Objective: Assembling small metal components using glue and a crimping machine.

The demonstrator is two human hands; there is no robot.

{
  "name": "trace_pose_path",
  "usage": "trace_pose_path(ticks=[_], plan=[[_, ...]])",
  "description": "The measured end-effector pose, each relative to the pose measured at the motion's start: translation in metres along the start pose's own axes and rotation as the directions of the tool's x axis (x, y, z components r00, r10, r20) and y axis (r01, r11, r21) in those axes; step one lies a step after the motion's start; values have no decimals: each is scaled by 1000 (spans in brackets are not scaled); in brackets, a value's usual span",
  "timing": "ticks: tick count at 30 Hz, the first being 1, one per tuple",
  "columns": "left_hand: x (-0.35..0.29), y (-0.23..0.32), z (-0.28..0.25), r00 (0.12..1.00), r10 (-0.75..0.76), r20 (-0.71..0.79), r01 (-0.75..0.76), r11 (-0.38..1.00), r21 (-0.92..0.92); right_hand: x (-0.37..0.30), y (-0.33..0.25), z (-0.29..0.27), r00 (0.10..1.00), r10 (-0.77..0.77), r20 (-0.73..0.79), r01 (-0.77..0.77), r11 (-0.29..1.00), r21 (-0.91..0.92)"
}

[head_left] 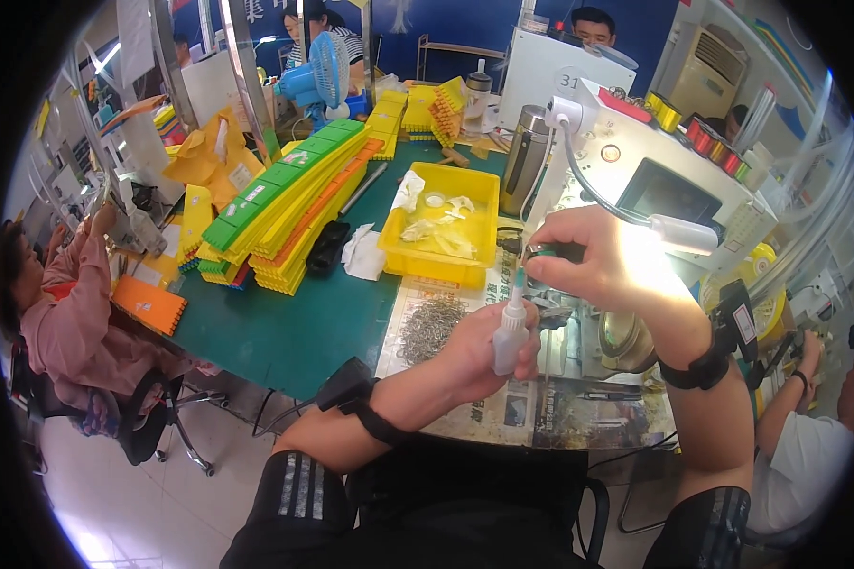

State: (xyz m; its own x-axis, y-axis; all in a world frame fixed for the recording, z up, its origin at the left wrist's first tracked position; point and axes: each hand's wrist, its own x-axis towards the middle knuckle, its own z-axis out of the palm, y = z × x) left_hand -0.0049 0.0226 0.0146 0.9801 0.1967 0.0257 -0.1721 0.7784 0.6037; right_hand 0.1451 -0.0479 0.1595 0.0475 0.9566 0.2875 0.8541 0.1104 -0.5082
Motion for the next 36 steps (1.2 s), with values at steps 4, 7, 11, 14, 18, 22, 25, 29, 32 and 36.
trace_pose_path(ticks=[4, 7, 11, 14, 18, 22, 25, 29, 32, 36], plan=[[-1, 1, 2, 1000, 0, -8, 1, 1000, 21, 1, -2, -4, 999, 14, 46, -13, 1000, -5], [0, 2, 1, 1000, -5, -10, 5, 1000, 3, 3, -3, -5, 997, 22, 68, -22, 1000, 11], [0, 2, 1, 1000, -6, -12, 6, 1000, 3, 2, -8, -7, 997, 23, 73, -24, 1000, 4], [0, 2, 1, 1000, -4, -22, 5, 1000, 16, 3, -12, -10, 991, 69, 116, -67, 997, -28], [0, 1, 2, 999, 0, -37, 1, 1000, 12, 4, -10, -10, 991, 62, 119, -58, 998, -37], [1, 2, 4, 999, -14, -46, 15, 1000, 14, 2, -10, -10, 993, 42, 109, -40, 999, -21], [2, 0, 1, 999, -3, -34, 5, 999, 46, 2, -9, -9, 993, 56, 100, -56, 998, -10], [-2, 2, -1, 999, 4, -42, -4, 1000, -2, 0, -8, -10, 991, 7, 135, -3, 1000, -28], [0, -3, 1, 1000, 4, -28, -5, 999, -42, -9, -18, -20, 974, 137, 180, -142, 990, 18], [0, -4, 5, 999, -8, 38, 10, 998, -65, -21, 17, -12, 992, -127, -13, 127, 984, 125]])
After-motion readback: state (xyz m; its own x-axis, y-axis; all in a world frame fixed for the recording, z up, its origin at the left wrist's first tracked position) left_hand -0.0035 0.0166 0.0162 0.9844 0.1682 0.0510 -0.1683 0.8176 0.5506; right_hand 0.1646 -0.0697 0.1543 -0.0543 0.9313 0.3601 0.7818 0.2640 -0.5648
